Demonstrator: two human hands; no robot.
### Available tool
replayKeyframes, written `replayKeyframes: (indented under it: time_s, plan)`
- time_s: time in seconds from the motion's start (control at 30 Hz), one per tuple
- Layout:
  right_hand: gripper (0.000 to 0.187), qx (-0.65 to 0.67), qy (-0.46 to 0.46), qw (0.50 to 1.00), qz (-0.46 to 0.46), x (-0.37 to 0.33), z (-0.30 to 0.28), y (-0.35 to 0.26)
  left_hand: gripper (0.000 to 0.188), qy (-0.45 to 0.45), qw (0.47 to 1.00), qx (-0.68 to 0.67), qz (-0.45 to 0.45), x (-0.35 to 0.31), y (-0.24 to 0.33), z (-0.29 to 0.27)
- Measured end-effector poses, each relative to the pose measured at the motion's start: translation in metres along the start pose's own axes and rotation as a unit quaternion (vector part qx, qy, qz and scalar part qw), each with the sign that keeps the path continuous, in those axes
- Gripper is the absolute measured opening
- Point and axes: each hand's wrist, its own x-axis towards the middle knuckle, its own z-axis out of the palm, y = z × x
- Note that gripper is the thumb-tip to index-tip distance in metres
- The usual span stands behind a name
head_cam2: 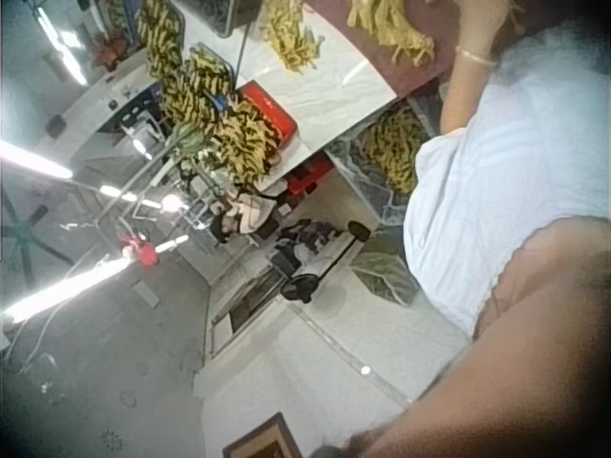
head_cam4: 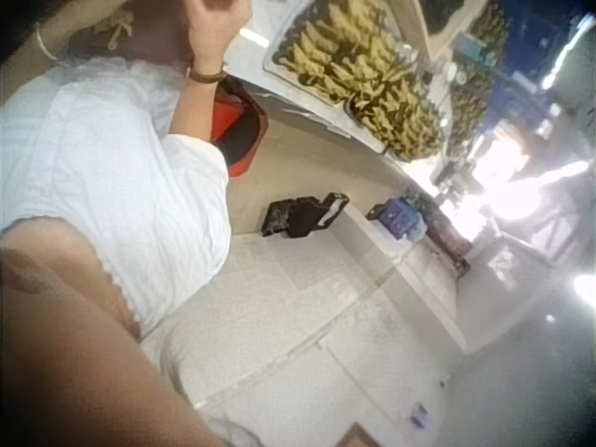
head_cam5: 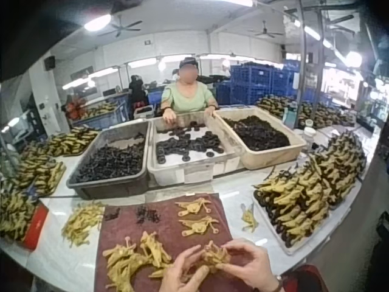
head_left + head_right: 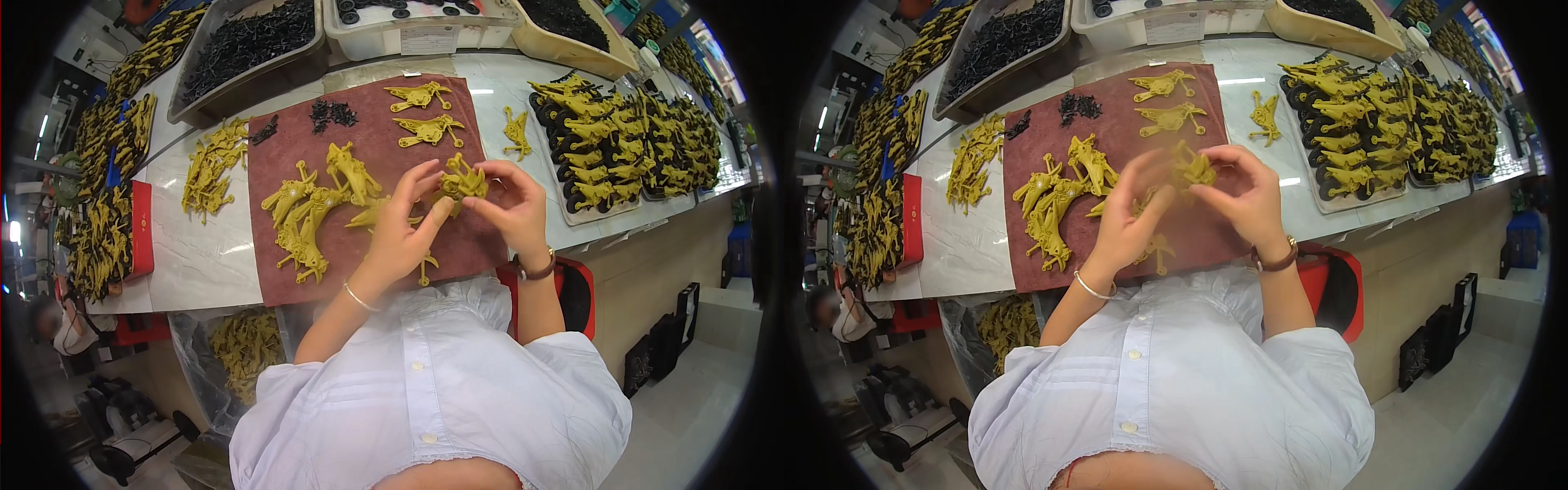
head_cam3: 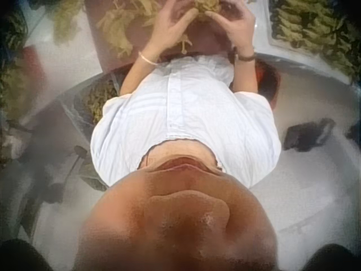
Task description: The person is manually assembling small toy motorcycle components at a manufacturing workstation.
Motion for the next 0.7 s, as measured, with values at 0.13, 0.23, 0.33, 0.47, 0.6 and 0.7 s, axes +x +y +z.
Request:
replayKeyframes:
  time_s: [0.13, 0.23, 0.33, 0.47, 0.6, 0.7]
  plan:
    - [0.034, -0.188, -0.022, 0.973, -0.134, -0.016, 0.014, -0.006, 0.024, 0.024, 0.998, -0.056, 0.030, 0.000, 0.002, -0.003]
    - [0.031, -0.124, -0.034, 0.988, -0.089, -0.025, 0.018, -0.008, 0.015, 0.029, 0.998, -0.038, 0.038, 0.000, -0.005, -0.005]
    - [0.015, 0.119, -0.027, 0.989, 0.089, -0.028, 0.017, -0.013, 0.012, 0.002, 1.000, -0.004, 0.026, -0.004, -0.005, -0.005]
    - [0.009, -0.061, -0.117, 0.989, 0.064, -0.025, -0.004, -0.004, 0.011, -0.037, 0.996, 0.048, 0.061, -0.008, 0.000, -0.002]
    - [0.008, -0.084, -0.127, 0.988, 0.000, -0.023, -0.013, -0.002, 0.010, -0.044, 0.988, 0.087, 0.116, -0.010, 0.008, 0.002]
    - [0.005, -0.084, -0.029, 0.996, -0.009, -0.020, -0.034, 0.003, 0.009, -0.022, 0.992, 0.066, 0.102, -0.010, 0.007, 0.001]
